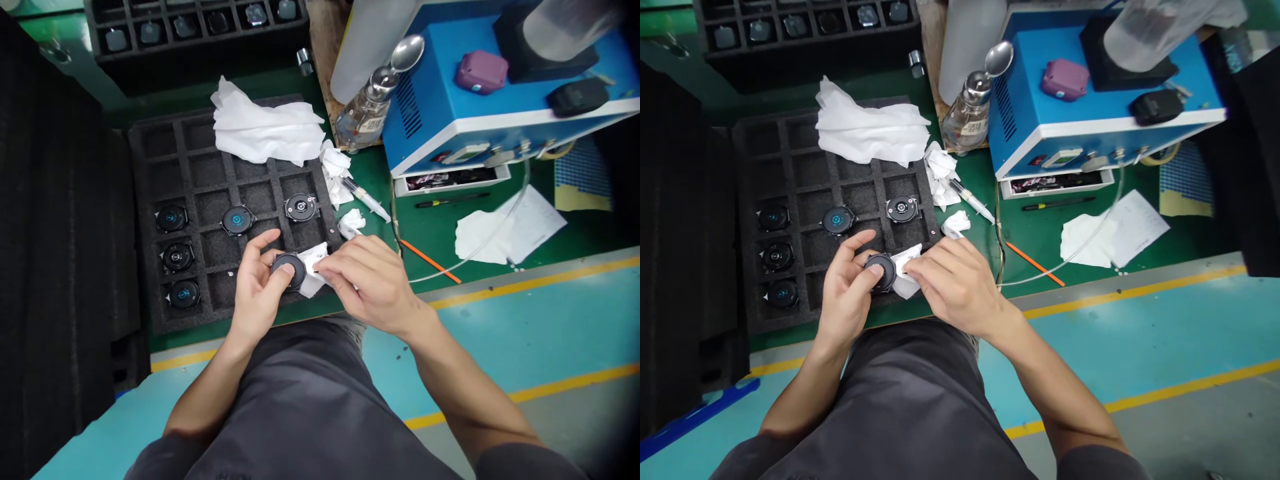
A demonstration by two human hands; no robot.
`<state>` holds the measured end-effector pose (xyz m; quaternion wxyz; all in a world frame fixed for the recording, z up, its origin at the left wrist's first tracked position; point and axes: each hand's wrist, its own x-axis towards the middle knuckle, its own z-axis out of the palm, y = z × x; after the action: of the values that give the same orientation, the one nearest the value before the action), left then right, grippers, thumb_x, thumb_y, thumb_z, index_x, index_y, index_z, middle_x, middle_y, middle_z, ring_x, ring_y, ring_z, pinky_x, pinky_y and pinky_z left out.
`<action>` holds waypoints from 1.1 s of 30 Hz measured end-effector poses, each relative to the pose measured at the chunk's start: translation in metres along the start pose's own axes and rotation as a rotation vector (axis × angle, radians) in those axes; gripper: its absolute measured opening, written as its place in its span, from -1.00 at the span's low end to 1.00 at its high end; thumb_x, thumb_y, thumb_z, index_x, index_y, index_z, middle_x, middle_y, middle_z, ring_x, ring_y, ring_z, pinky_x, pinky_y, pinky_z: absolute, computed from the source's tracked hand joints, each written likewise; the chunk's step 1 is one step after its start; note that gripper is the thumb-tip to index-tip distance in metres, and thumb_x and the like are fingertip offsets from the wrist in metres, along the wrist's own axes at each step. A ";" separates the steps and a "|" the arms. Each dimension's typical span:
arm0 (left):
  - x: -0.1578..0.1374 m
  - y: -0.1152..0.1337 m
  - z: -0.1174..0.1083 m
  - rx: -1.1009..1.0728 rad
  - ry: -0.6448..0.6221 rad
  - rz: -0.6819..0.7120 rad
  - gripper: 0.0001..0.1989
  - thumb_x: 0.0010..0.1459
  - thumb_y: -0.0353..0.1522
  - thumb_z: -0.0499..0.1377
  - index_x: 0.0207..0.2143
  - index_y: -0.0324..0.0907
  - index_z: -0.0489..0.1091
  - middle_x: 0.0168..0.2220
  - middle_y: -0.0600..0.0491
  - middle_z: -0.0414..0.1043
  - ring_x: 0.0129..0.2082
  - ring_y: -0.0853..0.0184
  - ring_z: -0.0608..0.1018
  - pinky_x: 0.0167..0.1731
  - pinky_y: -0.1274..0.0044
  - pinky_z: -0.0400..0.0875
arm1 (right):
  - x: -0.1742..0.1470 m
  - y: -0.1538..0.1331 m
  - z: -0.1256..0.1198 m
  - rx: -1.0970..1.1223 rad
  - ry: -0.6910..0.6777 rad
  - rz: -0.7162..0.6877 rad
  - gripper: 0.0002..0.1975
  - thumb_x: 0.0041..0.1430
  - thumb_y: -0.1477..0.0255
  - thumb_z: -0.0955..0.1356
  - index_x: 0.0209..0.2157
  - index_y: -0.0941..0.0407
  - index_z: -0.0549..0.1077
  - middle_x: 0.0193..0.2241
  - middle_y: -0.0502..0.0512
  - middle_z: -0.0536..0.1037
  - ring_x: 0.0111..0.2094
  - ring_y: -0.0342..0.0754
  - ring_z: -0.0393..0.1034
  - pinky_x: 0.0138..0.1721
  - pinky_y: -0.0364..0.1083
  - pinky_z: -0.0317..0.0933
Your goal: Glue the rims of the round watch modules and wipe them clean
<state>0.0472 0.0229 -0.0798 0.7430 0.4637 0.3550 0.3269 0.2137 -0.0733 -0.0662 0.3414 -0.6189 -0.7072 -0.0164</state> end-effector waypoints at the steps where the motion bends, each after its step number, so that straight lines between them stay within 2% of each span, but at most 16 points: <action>1: 0.000 0.000 0.000 0.001 0.000 -0.002 -0.52 0.13 -0.37 0.35 0.10 -0.15 0.36 -0.36 0.13 0.48 -0.40 0.42 0.47 -0.34 0.56 0.38 | 0.000 -0.001 -0.001 -0.009 -0.004 0.000 -0.92 0.32 0.54 0.36 -0.21 0.14 0.53 -0.41 0.05 0.58 -0.37 -0.04 0.34 -0.32 0.00 0.10; 10: -0.001 0.001 0.001 0.026 -0.009 0.001 -0.50 0.11 -0.35 0.35 0.10 -0.15 0.34 -0.38 0.13 0.47 -0.41 0.42 0.48 -0.36 0.55 0.37 | 0.000 -0.005 -0.003 -0.079 -0.032 -0.004 -0.93 0.33 0.52 0.36 -0.23 0.12 0.52 -0.43 0.01 0.57 -0.37 -0.06 0.33 -0.30 0.00 0.12; 16: -0.001 0.003 0.004 0.081 -0.021 0.012 -0.47 0.10 -0.38 0.35 0.10 -0.16 0.30 -0.40 0.16 0.45 -0.44 0.43 0.45 -0.40 0.56 0.36 | 0.003 -0.008 -0.003 -0.207 -0.040 -0.065 -0.88 0.34 0.52 0.35 -0.29 0.15 0.53 -0.53 0.02 0.49 -0.40 -0.04 0.30 -0.32 0.00 0.11; 21: -0.001 0.003 0.005 0.100 0.001 0.040 -0.49 0.10 -0.40 0.34 0.08 -0.16 0.29 -0.42 0.17 0.42 -0.46 0.44 0.44 -0.44 0.57 0.32 | 0.002 -0.009 -0.001 -0.212 -0.069 -0.100 -0.87 0.34 0.56 0.32 -0.25 0.13 0.51 -0.50 0.02 0.54 -0.37 -0.04 0.33 -0.29 0.00 0.11; 25: -0.002 0.003 0.007 0.099 0.026 0.058 -0.51 0.11 -0.39 0.34 0.07 -0.15 0.28 -0.41 0.17 0.42 -0.44 0.43 0.45 -0.41 0.56 0.33 | 0.002 -0.012 0.001 -0.192 -0.072 -0.064 -0.89 0.32 0.55 0.32 -0.26 0.11 0.49 -0.50 0.01 0.54 -0.39 -0.03 0.33 -0.29 0.01 0.10; 30: -0.003 0.003 0.007 0.131 0.016 0.067 -0.49 0.10 -0.39 0.36 0.07 -0.14 0.28 -0.39 0.15 0.43 -0.41 0.40 0.47 -0.38 0.54 0.34 | 0.003 -0.016 0.007 -0.180 -0.001 0.064 -0.91 0.30 0.53 0.34 -0.30 0.11 0.48 -0.47 0.04 0.58 -0.40 -0.03 0.34 -0.27 0.03 0.14; 33: -0.003 0.002 0.006 0.125 0.018 0.077 -0.50 0.10 -0.38 0.36 0.07 -0.14 0.28 -0.39 0.16 0.43 -0.41 0.41 0.46 -0.37 0.54 0.34 | 0.003 -0.016 0.008 -0.205 -0.015 0.050 -0.89 0.31 0.53 0.33 -0.29 0.10 0.48 -0.47 0.02 0.57 -0.39 -0.03 0.33 -0.23 0.03 0.13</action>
<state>0.0504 0.0189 -0.0755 0.6961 0.5198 0.3632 0.3367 0.1960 -0.0704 -0.0649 0.2714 -0.6681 -0.6887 -0.0756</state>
